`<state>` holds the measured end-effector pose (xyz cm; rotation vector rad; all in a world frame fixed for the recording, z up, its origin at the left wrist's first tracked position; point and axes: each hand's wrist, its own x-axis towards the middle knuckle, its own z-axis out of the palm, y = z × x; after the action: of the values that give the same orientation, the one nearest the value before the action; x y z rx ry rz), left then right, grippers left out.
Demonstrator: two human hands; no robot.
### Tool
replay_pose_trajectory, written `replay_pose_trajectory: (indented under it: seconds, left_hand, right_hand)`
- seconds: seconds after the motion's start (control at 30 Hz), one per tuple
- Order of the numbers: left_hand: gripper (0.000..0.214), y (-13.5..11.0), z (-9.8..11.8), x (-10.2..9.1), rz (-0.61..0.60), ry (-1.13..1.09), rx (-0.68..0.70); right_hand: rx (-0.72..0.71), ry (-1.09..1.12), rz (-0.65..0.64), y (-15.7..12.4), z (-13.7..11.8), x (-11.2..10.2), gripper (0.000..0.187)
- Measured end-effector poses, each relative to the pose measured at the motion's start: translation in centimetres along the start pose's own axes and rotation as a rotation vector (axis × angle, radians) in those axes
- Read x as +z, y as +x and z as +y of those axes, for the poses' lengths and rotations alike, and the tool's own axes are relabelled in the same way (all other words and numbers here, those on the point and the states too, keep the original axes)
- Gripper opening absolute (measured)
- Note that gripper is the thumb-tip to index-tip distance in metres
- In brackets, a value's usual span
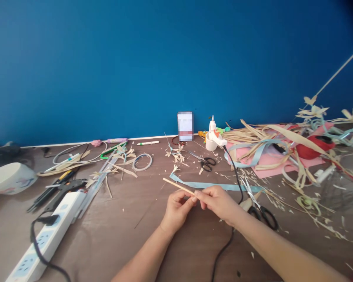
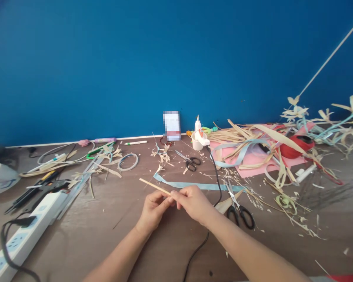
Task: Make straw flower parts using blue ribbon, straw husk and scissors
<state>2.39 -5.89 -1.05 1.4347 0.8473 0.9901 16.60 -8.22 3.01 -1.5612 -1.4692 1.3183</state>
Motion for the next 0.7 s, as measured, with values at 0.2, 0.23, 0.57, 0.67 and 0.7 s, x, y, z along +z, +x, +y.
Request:
replay_pose_trajectory:
  seconds: [0.2, 0.23, 0.57, 0.67, 0.7]
  left_hand:
    - [0.017, 0.4, -0.2, 0.1, 0.082, 0.034, -0.028]
    - [0.017, 0.5, -0.2, 0.0, 0.12, -0.002, -0.065]
    - [0.022, 0.6, -0.2, 0.6, 0.202, -0.282, -0.302]
    - [0.022, 0.5, -0.1, 0.7, 0.191, -0.303, -0.309]
    - [0.021, 0.5, 0.0, 0.7, 0.18, -0.299, -0.304]
  right_hand:
    - [0.056, 0.455, 0.044, -2.1, -1.8, -2.9, 0.041]
    - [0.012, 0.534, 0.118, -2.8, -2.2, -3.8, 0.04]
    - [0.047, 0.566, 0.424, -7.6, 1.3, -4.8, 0.031]
    - [0.102, 0.589, 0.428, -7.8, 1.7, -3.5, 0.033]
    - [0.109, 0.581, 0.413, -7.7, 1.6, -3.1, 0.033]
